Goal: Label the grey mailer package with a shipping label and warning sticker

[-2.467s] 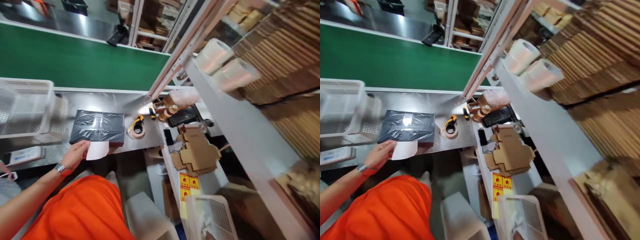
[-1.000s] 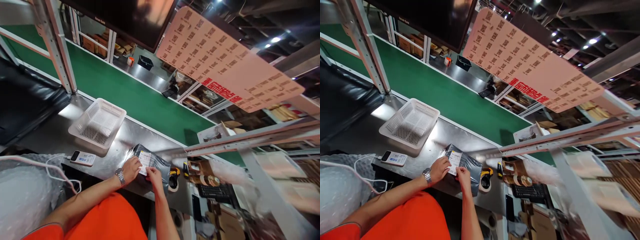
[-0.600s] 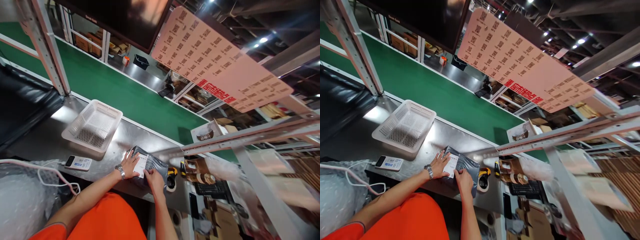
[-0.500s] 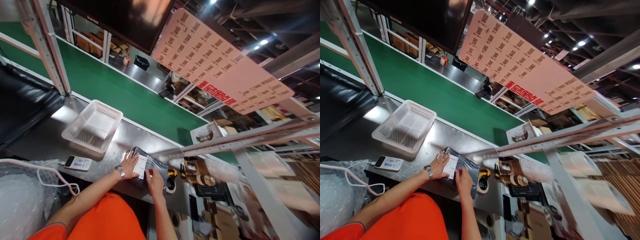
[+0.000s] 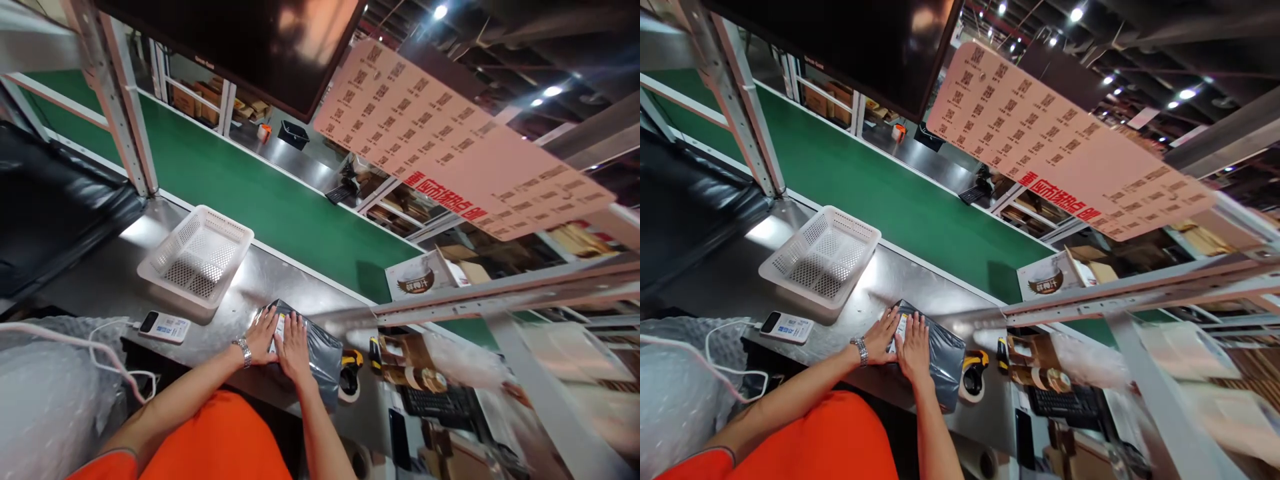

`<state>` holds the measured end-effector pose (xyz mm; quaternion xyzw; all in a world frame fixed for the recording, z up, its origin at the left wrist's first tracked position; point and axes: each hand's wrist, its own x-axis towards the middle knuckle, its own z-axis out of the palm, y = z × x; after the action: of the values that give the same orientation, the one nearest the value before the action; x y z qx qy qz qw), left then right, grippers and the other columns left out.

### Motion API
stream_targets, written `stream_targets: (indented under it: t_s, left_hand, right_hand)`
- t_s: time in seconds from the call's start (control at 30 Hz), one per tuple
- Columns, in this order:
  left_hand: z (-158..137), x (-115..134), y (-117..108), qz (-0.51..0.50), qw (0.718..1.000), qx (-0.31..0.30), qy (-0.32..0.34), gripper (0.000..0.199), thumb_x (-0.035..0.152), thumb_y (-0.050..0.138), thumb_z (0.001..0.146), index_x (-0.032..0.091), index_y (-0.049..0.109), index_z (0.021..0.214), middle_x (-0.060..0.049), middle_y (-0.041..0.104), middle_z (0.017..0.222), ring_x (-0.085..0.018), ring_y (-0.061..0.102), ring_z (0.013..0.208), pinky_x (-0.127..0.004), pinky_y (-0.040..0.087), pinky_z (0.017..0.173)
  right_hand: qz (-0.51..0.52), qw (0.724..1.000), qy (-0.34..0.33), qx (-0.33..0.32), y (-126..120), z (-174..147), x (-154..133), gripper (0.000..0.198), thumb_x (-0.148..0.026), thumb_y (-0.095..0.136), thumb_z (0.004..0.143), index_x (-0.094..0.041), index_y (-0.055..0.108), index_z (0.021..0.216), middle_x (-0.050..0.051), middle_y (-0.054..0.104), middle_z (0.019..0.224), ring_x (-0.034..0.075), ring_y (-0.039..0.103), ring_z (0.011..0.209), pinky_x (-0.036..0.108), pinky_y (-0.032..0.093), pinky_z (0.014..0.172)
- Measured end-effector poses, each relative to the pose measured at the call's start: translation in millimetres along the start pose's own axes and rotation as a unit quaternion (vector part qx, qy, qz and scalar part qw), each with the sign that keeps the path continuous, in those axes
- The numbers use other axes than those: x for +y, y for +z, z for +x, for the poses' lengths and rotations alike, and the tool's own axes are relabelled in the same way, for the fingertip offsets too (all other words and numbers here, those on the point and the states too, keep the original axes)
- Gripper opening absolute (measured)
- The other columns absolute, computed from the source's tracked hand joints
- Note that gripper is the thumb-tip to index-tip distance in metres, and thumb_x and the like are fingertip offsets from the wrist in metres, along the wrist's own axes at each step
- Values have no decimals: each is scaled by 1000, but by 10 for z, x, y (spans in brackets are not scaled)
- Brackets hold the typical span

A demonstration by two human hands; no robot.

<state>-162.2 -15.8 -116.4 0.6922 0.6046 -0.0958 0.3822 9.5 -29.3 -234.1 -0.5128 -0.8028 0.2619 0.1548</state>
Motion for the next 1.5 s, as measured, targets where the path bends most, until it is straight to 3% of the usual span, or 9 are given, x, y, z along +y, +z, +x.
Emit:
stream_targets:
  t_s: [0.13, 0.27, 0.5, 0.63, 0.8, 1.0, 1.23, 1.37, 1.5]
  left_hand:
    - [-151, -205, 205, -141, 989, 42, 10, 124, 40, 81, 82, 4, 11, 177, -30, 3, 182, -39, 10, 171, -51, 16, 140]
    - [-374, -293, 325, -167, 985, 44, -11, 105, 38, 70, 93, 6, 16, 177, -27, 17, 181, -35, 21, 170, -55, 20, 140]
    - [-503, -226, 218, -182, 982, 29, -29, 89, 33, 60, 97, 5, 27, 175, -23, 20, 181, -33, 20, 170, -52, 17, 141]
    - [-596, -227, 132, -259, 964, 44, -26, 80, 36, 65, 96, 13, 45, 170, -20, 32, 179, -32, 30, 168, -44, 20, 140]
    - [-779, -324, 58, -222, 974, 30, -39, 70, 37, 63, 97, 11, 56, 161, -22, 50, 168, -35, 44, 160, -48, 28, 137]
    - [-1315, -703, 46, -246, 962, 15, -115, 39, 45, 64, 96, 21, 81, 122, -13, 80, 120, -32, 75, 114, -47, 54, 111]
    - [-2156, -1311, -70, -141, 959, 137, -206, 43, 44, 50, 104, 18, 82, 118, -15, 81, 118, -32, 76, 113, -43, 55, 106]
    - [-2287, -1513, -185, -117, 959, 149, -209, 45, 41, 48, 99, 17, 83, 112, -14, 81, 107, -33, 78, 104, -42, 59, 100]
    - [-2269, -1664, -145, -79, 977, 133, -144, 40, 45, 50, 97, 26, 82, 111, -9, 83, 113, -31, 80, 107, -41, 61, 101]
  right_hand:
    - [-11, 999, -7, 40, -72, 15, -26, 81, -60, 26, 117, 0, 38, 170, 28, 21, 178, 44, 16, 168, 69, 30, 130]
    - [-5, 994, -1, 113, -160, 51, -207, 78, -55, 29, 118, 1, 28, 173, 28, 17, 179, 41, 8, 170, 68, 26, 131]
    - [5, 999, 18, 34, 0, 103, -402, 89, -69, 20, 115, -1, 38, 170, 25, 21, 179, 41, 22, 168, 68, 22, 133]
    - [21, 998, 15, 56, -6, 100, -380, 86, -66, 22, 116, -2, 38, 171, 25, 23, 178, 41, 21, 168, 68, 20, 133]
    - [37, 998, -8, 55, -62, -87, -476, 74, -55, 28, 119, -4, 35, 172, 23, 25, 178, 38, 20, 169, 66, 24, 134]
    - [115, 983, 22, 144, 28, -450, -575, 60, -46, 40, 118, -15, 43, 169, 20, 37, 175, 37, 30, 166, 68, 28, 132]
    - [169, 963, 25, 207, 110, -365, -541, 50, -46, 45, 116, -13, 66, 147, 22, 55, 162, 42, 49, 154, 70, 35, 128]
    - [173, 954, 7, 245, 77, -341, -573, 37, -38, 53, 115, -17, 68, 142, 19, 61, 157, 39, 55, 148, 70, 42, 124]
    - [205, 946, 27, 250, -144, -498, -644, 24, -26, 55, 113, -20, 69, 132, 15, 70, 143, 29, 67, 135, 58, 54, 119]
